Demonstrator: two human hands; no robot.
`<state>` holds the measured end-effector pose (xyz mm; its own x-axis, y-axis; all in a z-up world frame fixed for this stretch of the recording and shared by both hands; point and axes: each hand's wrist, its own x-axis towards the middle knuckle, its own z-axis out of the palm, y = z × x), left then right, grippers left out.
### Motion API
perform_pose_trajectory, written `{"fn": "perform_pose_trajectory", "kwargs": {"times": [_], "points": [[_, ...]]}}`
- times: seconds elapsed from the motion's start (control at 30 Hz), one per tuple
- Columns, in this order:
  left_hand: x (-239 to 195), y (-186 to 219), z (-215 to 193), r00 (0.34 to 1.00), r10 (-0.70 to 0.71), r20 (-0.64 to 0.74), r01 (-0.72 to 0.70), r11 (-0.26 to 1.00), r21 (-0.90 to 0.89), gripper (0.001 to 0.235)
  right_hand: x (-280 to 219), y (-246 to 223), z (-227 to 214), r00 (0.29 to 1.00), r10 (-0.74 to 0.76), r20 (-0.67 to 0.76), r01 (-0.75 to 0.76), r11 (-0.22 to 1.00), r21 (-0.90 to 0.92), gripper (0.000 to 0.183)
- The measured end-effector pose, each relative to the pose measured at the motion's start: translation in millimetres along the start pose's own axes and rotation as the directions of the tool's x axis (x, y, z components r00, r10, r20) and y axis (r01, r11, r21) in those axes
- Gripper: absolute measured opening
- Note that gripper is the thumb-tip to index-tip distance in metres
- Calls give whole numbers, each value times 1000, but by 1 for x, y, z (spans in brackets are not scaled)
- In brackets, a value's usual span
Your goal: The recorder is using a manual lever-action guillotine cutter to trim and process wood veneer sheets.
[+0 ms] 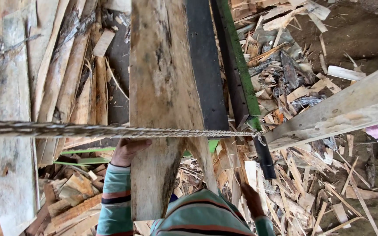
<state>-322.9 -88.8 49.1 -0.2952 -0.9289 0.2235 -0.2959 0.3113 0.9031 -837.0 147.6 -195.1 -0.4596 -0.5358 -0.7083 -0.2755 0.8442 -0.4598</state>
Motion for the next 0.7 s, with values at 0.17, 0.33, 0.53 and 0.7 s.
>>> {"fn": "perform_pose_trajectory", "kwargs": {"times": [0.17, 0.33, 0.53, 0.7], "points": [[-27, -85, 8, 971, -236, 44, 226, 841, -492, 45, -94, -129, -1, 758, -386, 525, -209, 620, 757, 74], [-40, -275, 26, 919, -389, 69, 334, 673, -660, 63, -87, -128, -7, 789, -531, 310, 216, 712, 669, 50], [-80, -276, 52, 988, -126, 89, 146, 577, -803, 61, -80, -103, -2, 829, -544, 130, 395, 734, 552, 41], [-107, -285, 83, 996, 92, 1, -38, 425, -904, 60, 9, -36, 5, 933, -359, 22, 347, 914, 211, 49]]}}
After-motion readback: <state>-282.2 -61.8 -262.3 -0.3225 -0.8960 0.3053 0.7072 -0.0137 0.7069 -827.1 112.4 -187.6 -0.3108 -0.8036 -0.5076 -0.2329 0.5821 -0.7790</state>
